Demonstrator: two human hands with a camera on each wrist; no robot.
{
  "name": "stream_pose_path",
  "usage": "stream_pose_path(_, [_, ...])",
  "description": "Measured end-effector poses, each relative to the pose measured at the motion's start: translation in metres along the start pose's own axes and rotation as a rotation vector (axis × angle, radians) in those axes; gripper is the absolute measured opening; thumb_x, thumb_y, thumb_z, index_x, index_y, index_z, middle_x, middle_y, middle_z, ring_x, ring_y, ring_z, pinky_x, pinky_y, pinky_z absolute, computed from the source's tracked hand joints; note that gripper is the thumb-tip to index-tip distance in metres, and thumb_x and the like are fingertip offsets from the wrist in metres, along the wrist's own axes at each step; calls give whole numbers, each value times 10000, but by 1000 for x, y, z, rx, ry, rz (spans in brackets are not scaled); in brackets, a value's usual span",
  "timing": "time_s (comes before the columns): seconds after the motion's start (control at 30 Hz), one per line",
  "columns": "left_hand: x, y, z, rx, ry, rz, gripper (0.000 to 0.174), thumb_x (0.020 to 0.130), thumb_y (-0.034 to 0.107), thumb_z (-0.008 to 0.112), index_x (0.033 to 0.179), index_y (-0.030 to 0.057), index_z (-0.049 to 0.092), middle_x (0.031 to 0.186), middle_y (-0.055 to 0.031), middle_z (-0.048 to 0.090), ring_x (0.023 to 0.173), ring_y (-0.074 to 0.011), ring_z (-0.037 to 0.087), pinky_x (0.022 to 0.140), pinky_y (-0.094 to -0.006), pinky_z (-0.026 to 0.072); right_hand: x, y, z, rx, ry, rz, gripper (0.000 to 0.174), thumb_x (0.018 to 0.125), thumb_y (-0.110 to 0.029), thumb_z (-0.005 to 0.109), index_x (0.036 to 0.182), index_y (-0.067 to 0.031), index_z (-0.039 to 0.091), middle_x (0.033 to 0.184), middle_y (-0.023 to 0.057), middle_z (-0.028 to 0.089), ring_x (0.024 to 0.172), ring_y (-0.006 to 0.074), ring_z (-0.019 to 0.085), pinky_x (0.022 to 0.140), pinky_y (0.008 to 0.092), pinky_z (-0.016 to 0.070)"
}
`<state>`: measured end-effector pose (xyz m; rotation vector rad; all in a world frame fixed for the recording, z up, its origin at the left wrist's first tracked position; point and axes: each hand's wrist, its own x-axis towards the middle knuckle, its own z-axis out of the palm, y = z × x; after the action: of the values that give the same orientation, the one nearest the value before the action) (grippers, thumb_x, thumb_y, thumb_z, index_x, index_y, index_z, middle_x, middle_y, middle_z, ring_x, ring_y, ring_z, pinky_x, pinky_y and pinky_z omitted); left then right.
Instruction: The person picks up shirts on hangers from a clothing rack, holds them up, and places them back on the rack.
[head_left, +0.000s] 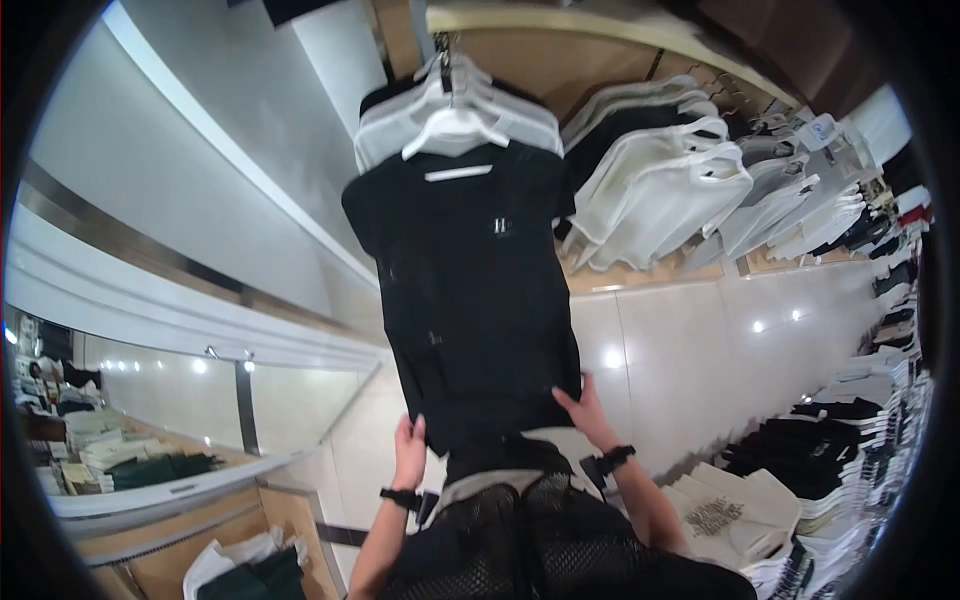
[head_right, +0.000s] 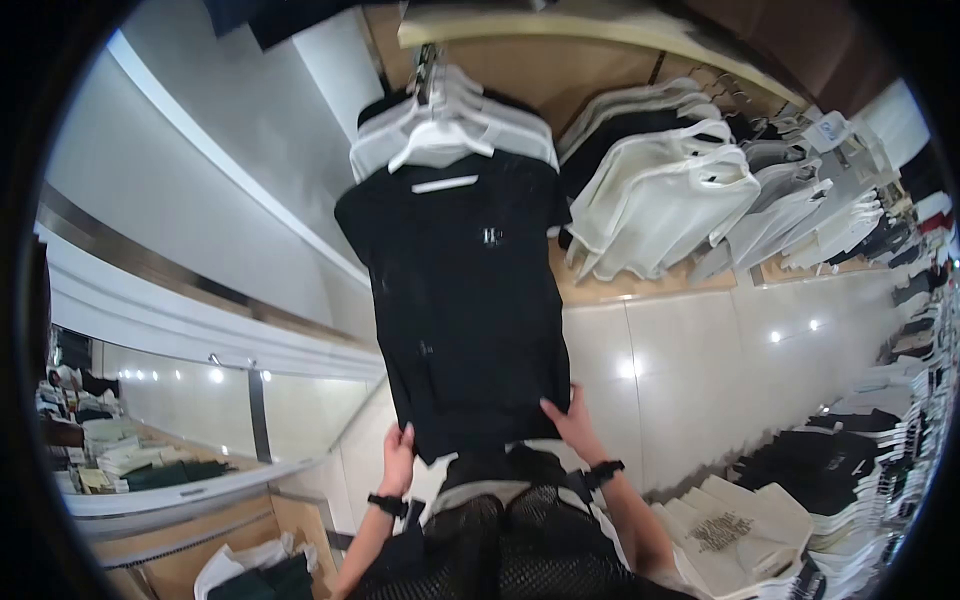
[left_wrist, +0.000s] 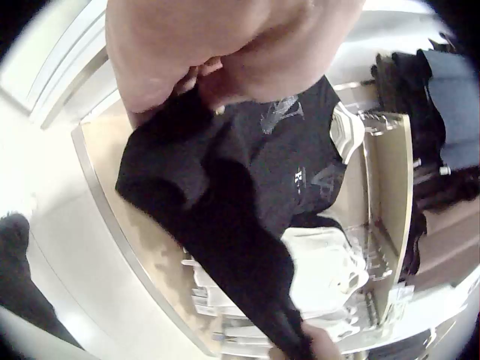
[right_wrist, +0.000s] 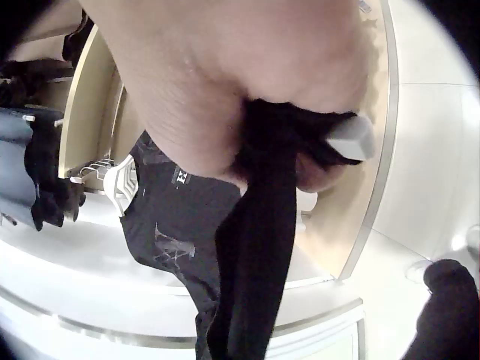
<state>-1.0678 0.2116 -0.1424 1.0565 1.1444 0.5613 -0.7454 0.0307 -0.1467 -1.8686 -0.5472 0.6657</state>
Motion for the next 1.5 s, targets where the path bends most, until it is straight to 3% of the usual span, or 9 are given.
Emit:
stream_pose_path(0.1, [24,13,17,-327,242,-5,508,1124,13,535,1528,241,328,944,14,546,823,-88,493,755,-254,464,15,-48,8,241,-67,110,521,1040,-162,739,1482,-67,481,1327,138,672,1171,231,688,1044,400,537])
stream_pose_path(0.23, [58,31,-4,-465,-26,-134,355,1136,29,487,1443,206,513,1232,-74,677,1050,-152,670,886,-317,574,39,-73,25,-109,-137,-141,366,1049,-139,719,1385,-90,584,1246,115,706,1131,212,690,1008,376,538])
stream_pose_path(0.33, [76,76,7,-536,-31,-251,265,1116,126,595,1380,142,576,1228,-46,680,1093,-142,681,926,-293,564,52,-83,38,-135,-307,167,282,961,-250,847,1130,-72,711,1114,95,746,1095,208,699,992,356,534])
stream_pose_path(0.43, [82,107,9,-316,-127,-238,483,1001,196,806,1402,94,555,1278,-73,665,1168,-198,666,1018,-319,541,57,-92,43,-288,-347,47,466,853,-333,946,1162,-80,704,1133,97,747,1108,228,704,1009,364,532])
stream_pose_path(0.53, [86,108,4,357,-299,170,748,789,132,968,1405,89,546,1369,-174,568,1339,-315,558,1121,-409,488,59,-101,40,-402,-415,59,674,731,-346,1021,1244,-84,670,1222,109,699,1188,248,654,1056,380,510])
stream_pose_path(0.7, [84,89,-2,576,-308,132,729,774,99,940,1373,59,527,1281,-227,539,1247,-421,561,1129,-462,470,46,-115,32,-584,-498,-44,784,713,-404,1012,1336,-127,625,1328,220,598,1265,409,599,1092,473,502])
stream_pose_path(0.93, [42,83,2,690,-339,193,719,765,60,932,1333,49,492,1275,-230,543,1249,-429,551,1099,-457,469,22,-84,2,-382,-436,-262,300,900,-146,831,1155,-67,695,1087,179,690,1073,386,685,957,426,556])
stream_pose_path(1.37, [-106,52,20,729,-205,252,538,775,-45,873,1182,32,529,1120,-228,663,1080,-431,660,937,-455,537,-69,-38,-93,-656,-261,-426,274,849,10,656,1085,-86,555,949,171,634,994,410,651,802,536,563])
stream_pose_path(1.5, [-129,52,14,768,-99,379,316,848,-134,682,1102,8,557,970,-258,687,979,-470,700,834,-465,552,-84,-20,-120,-538,-79,-452,285,859,29,635,1108,-88,561,910,202,674,918,456,680,777,566,545])
